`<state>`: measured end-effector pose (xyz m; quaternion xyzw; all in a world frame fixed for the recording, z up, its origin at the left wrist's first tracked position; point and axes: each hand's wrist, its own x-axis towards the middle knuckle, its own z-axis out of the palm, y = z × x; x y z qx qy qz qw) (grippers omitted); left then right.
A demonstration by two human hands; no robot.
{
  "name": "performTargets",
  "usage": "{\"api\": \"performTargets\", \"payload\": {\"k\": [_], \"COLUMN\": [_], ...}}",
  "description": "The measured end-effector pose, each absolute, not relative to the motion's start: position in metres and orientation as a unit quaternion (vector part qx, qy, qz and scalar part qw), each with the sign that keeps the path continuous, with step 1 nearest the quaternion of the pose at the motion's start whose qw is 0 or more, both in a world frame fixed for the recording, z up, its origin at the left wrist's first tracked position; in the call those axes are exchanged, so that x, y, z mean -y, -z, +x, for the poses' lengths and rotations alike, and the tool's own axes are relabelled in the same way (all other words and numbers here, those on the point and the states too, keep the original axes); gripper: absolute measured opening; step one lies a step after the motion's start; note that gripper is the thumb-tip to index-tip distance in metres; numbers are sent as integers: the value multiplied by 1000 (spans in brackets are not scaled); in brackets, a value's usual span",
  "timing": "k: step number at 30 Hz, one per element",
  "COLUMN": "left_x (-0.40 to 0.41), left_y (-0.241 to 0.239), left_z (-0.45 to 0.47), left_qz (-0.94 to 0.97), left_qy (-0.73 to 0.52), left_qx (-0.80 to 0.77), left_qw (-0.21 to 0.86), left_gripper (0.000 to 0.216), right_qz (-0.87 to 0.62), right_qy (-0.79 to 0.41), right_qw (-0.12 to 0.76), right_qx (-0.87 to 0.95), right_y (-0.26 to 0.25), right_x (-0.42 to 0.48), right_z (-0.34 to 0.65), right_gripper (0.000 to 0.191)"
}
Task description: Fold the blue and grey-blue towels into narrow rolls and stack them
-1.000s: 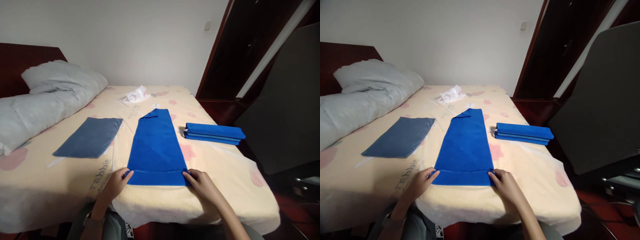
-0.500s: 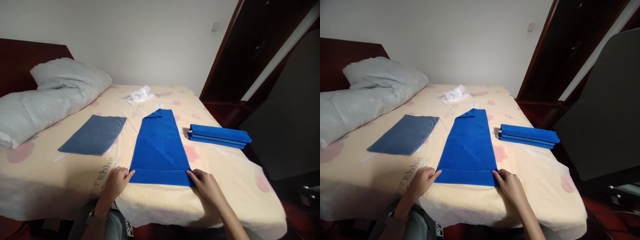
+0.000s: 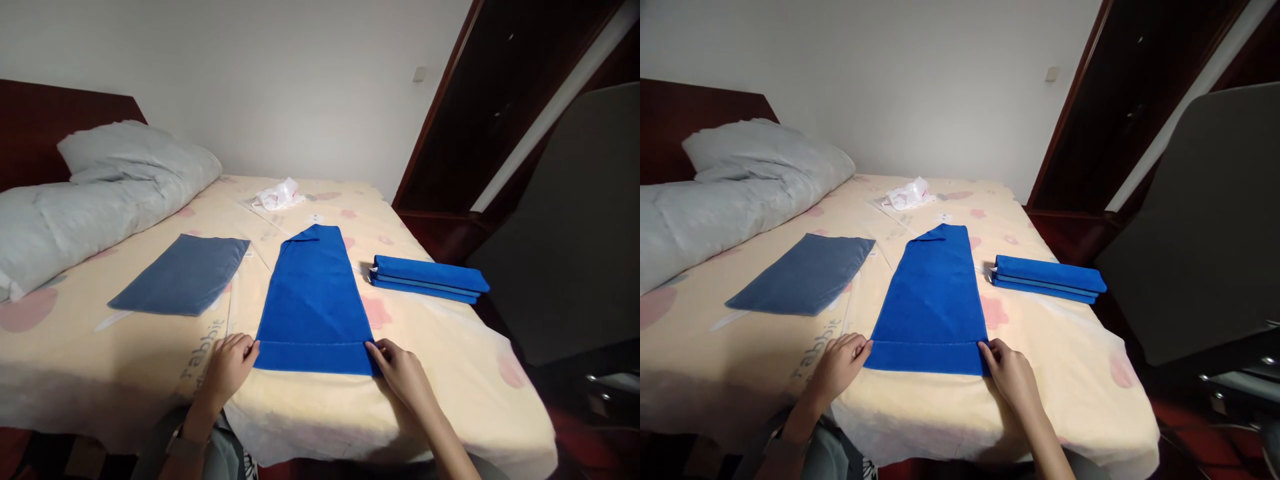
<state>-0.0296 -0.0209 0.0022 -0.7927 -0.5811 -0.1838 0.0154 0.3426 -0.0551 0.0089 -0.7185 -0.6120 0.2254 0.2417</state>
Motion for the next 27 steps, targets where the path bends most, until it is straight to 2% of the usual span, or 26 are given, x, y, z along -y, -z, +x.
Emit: {"api": "performTargets", "payload": {"k": [6,16,22,27], "left_x": [21,25,27,34], "left_y": [-1,-5,-12,-5], "left_z": [-28,-22,-18,-11], "left_qz": [-791,-772,-801,-879], "left_qy": [156,109,157,178], "left_qx": [588,622,567,437], "left_qw": [63,78,113,61], "left_gripper": [34,40,17,47], "right_qz": [-716,-757,-738,-658], "right_qy": [-251,-199,-179,-10], "right_qw": [240,166,207,266], "right_qx": [606,600,617,704], "right_y": [-9,-9,-3,2], "right_x": [56,53,58,57], "right_z": [350,342,347,341], "right_gripper": [45,33,26,30]}}
